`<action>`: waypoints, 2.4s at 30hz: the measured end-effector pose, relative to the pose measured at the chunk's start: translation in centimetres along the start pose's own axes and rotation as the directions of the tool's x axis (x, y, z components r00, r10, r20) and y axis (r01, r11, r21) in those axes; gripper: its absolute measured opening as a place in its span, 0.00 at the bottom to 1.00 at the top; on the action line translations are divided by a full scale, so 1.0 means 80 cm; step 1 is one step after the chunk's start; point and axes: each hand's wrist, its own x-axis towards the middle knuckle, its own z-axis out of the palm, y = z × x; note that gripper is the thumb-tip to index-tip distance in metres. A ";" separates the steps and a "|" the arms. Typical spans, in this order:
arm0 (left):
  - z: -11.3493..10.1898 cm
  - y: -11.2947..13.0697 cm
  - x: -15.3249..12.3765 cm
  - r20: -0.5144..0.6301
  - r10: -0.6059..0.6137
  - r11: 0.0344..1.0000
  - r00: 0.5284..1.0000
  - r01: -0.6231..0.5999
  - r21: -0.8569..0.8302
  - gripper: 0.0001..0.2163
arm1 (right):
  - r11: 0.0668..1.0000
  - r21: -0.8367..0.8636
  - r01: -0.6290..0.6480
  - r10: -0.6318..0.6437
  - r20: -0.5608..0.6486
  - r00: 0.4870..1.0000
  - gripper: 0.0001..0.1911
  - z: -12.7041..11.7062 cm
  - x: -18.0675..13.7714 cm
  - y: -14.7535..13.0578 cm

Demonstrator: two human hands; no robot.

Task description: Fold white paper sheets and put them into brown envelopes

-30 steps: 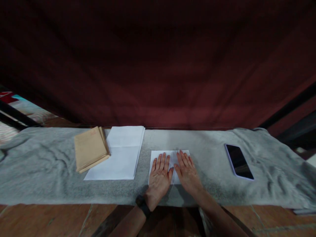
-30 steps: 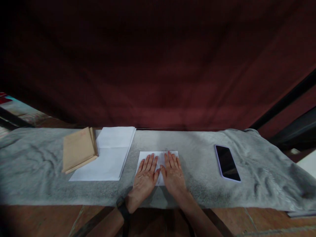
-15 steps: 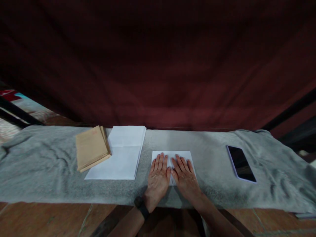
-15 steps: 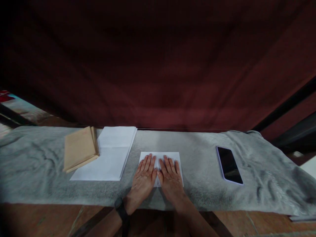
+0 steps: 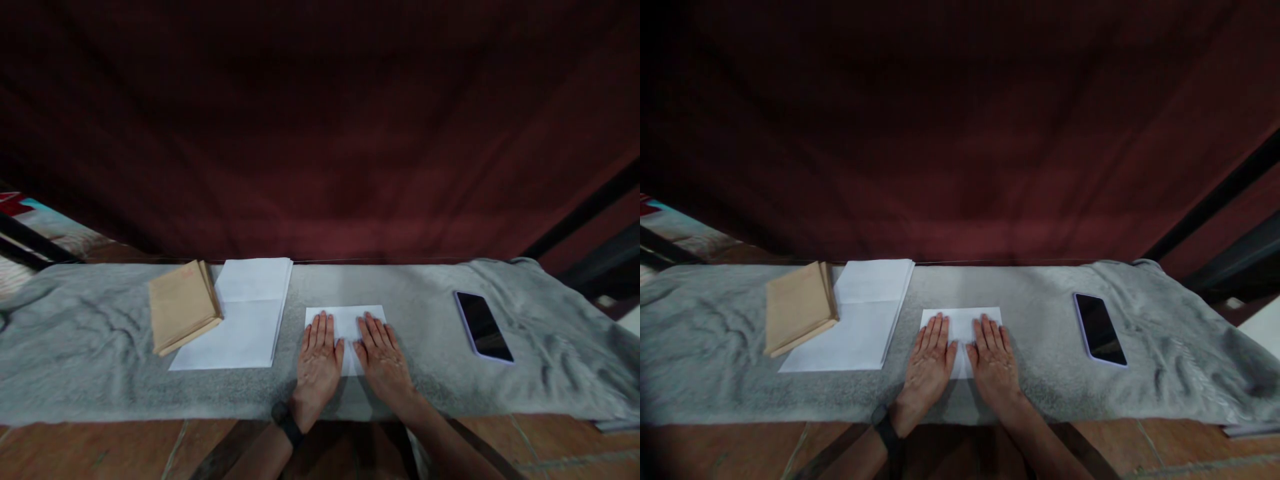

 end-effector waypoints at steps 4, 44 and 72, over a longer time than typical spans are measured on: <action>-0.003 0.000 0.000 0.012 -0.008 1.000 1.000 0.007 0.018 0.27 | 1.000 -0.018 -0.015 0.015 -0.018 1.000 0.27 0.000 -0.001 0.003; -0.015 0.010 0.013 0.092 0.135 0.990 0.987 -0.131 -0.044 0.26 | 0.990 0.062 0.125 -0.127 0.037 0.991 0.25 -0.004 0.013 -0.003; 0.002 0.013 0.013 0.052 0.074 0.997 0.996 -0.075 0.026 0.26 | 1.000 -0.021 -0.022 0.020 -0.110 0.994 0.31 0.009 0.010 0.017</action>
